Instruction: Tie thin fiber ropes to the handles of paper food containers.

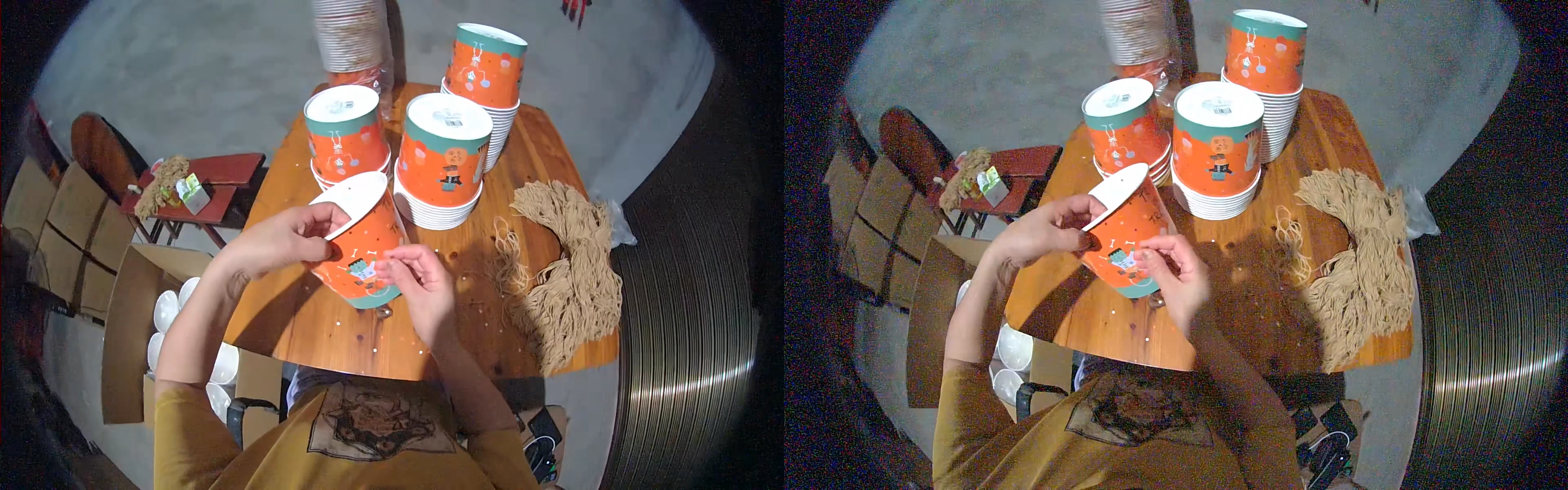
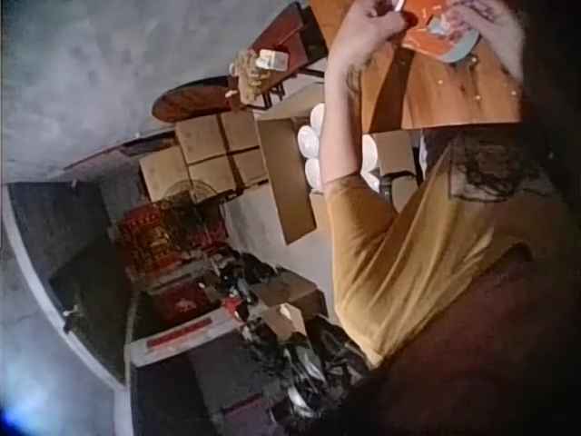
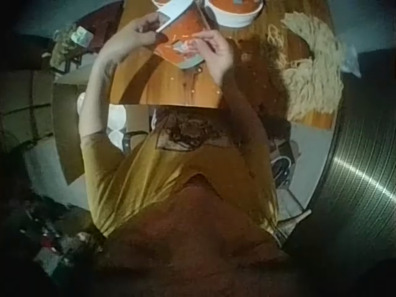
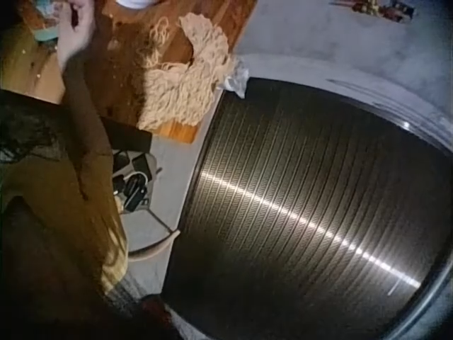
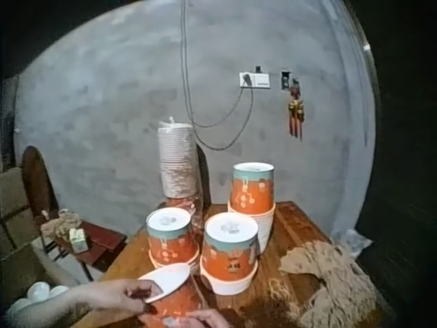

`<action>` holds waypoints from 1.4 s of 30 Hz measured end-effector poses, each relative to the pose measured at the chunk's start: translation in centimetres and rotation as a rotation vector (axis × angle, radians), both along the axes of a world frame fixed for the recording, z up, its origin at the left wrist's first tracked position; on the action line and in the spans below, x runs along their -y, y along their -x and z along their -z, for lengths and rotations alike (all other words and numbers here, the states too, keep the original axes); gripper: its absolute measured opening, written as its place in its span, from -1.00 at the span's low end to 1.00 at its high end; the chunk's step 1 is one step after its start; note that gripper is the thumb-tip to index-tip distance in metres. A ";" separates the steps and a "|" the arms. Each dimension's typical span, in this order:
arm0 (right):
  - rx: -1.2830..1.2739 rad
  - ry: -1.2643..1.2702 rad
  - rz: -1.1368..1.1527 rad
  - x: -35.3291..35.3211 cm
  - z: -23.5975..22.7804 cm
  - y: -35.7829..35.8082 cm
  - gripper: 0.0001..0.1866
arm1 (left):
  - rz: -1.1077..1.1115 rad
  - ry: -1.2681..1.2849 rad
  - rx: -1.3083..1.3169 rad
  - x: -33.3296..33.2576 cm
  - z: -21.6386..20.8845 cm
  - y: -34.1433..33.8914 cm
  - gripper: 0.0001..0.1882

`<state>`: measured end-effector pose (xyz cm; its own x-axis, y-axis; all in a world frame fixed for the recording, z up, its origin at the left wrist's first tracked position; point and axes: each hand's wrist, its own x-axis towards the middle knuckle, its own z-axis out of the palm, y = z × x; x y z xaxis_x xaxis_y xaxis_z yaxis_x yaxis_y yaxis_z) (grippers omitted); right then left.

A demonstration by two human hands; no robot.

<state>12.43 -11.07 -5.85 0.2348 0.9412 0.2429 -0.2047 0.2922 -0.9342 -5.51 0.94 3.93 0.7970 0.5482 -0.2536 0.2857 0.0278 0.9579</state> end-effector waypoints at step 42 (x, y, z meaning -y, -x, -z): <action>0.037 -0.022 -0.189 -1.8 -0.8 3.8 -0.91 | 0.017 0.092 0.181 -4.4 3.6 6.9 -0.49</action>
